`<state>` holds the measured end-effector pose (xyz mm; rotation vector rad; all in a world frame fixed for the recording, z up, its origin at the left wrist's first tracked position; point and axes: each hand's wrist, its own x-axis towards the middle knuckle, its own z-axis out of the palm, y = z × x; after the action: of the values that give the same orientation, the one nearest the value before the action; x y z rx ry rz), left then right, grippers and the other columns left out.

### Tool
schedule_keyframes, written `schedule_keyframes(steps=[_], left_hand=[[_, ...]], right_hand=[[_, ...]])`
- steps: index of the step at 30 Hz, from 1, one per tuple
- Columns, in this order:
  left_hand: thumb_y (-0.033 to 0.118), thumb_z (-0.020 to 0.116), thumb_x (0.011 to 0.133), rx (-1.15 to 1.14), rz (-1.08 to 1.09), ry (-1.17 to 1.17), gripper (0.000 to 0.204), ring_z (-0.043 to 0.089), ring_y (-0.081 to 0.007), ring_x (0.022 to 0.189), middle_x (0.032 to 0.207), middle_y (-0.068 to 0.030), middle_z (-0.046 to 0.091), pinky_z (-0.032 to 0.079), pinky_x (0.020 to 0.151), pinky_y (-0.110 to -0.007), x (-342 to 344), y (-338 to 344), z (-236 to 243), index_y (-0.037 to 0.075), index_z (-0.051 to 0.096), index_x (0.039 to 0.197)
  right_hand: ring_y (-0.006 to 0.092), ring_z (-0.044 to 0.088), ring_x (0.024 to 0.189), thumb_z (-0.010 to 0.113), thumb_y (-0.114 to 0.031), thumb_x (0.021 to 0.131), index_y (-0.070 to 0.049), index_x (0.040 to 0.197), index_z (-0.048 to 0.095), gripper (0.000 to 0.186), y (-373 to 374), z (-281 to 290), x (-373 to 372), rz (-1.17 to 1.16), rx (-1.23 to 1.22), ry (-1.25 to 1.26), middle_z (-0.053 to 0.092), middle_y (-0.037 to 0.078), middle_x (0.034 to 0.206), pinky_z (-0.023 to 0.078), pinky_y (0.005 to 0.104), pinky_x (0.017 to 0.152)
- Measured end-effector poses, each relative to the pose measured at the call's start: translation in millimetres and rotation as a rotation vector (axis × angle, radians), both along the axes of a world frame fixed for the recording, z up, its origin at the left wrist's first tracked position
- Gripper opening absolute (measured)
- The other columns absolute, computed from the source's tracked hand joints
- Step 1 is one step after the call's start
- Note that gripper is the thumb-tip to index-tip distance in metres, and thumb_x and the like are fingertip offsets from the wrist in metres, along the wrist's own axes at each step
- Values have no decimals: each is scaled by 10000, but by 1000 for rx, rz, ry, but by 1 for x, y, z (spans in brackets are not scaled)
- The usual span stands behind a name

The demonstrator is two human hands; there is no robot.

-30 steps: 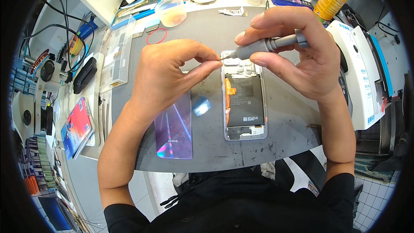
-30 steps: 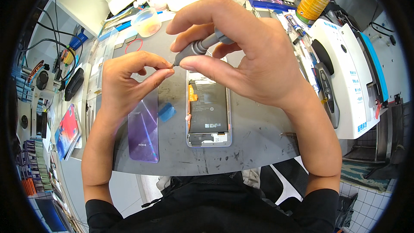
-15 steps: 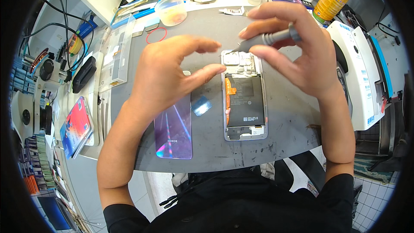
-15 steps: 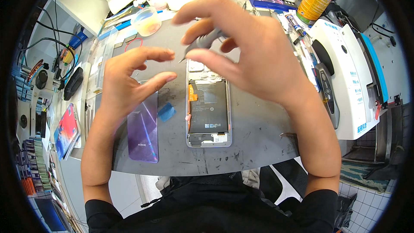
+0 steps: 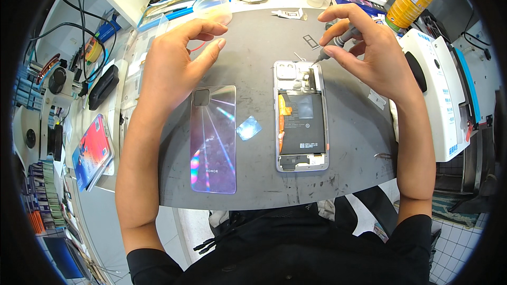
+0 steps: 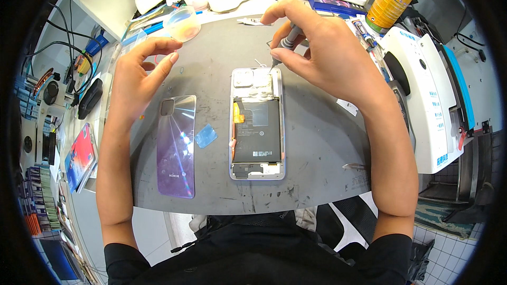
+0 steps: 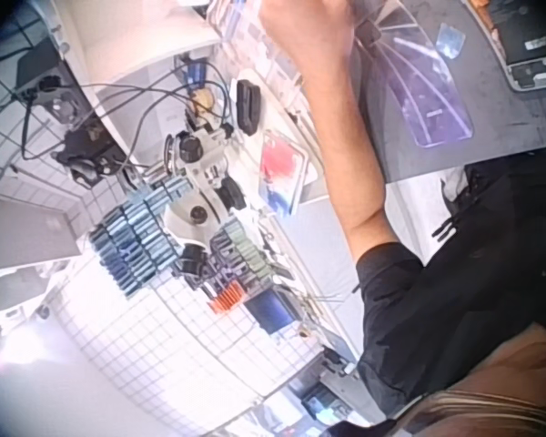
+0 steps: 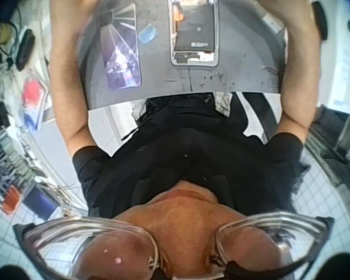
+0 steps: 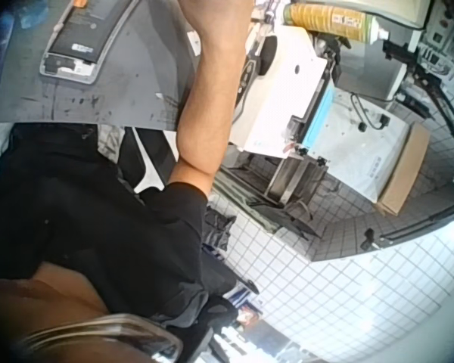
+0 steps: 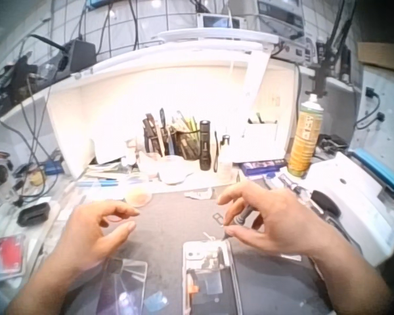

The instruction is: The person reassembles a disassembled smartphone on a workbench. They place the camera module into the chassis, then use a screwdriver to fasten multiple screws around the camera and along the frame. The person also uses a magnetic screwdriver holder to secure screws during the process.

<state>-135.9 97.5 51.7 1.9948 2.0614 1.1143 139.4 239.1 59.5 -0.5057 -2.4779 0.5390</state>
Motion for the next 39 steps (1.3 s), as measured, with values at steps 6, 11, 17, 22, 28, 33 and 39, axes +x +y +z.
schedule_keyframes(steps=[6,11,17,22,28,33,39], left_hand=[[120,722,886,27,30,4,212,722,-192,952,1029,-79,764,553,775,-318,-12,1,-1,51,749,1085],[83,716,888,-62,1,242,186,708,-177,927,1005,-87,757,538,769,-296,-50,-5,3,35,743,1066],[125,724,857,-302,201,409,192,725,-230,907,970,-78,764,550,787,-355,-63,-9,4,97,761,1043],[160,731,851,-457,249,450,139,728,-253,899,946,-94,769,550,773,-366,-61,-14,13,101,789,963],[130,737,819,-469,202,537,134,718,-277,874,931,-109,761,544,748,-395,-51,-20,9,104,797,937],[157,745,814,-417,187,672,119,699,-301,839,890,-99,745,532,713,-417,-47,-22,2,114,786,917],[184,727,842,-301,189,709,94,685,-312,821,907,-73,716,526,694,-423,-49,-33,-9,98,734,879]], right_hand=[[141,683,910,695,1,873,-123,1255,585,416,-3,0,-4,25,-29,-26,723,21,1000,588,285,748],[162,646,744,729,-115,866,-123,1230,582,392,-1,8,-12,72,223,-104,664,48,853,522,316,638],[199,605,584,816,-297,834,-98,1104,577,412,-9,16,-19,-230,367,-264,594,45,678,455,339,578],[240,699,686,783,-284,879,-84,1088,577,355,-8,6,-17,27,192,-24,706,81,894,529,349,661],[231,698,681,729,-147,892,-106,1146,575,301,-14,9,-14,-195,293,-159,727,77,853,503,356,610],[246,664,592,758,-317,896,-115,1126,590,349,-7,-3,-12,-76,174,2,715,71,756,486,353,568],[198,675,588,798,-302,860,-121,1125,580,388,-9,-2,-21,-173,407,-71,731,40,794,491,321,559]])
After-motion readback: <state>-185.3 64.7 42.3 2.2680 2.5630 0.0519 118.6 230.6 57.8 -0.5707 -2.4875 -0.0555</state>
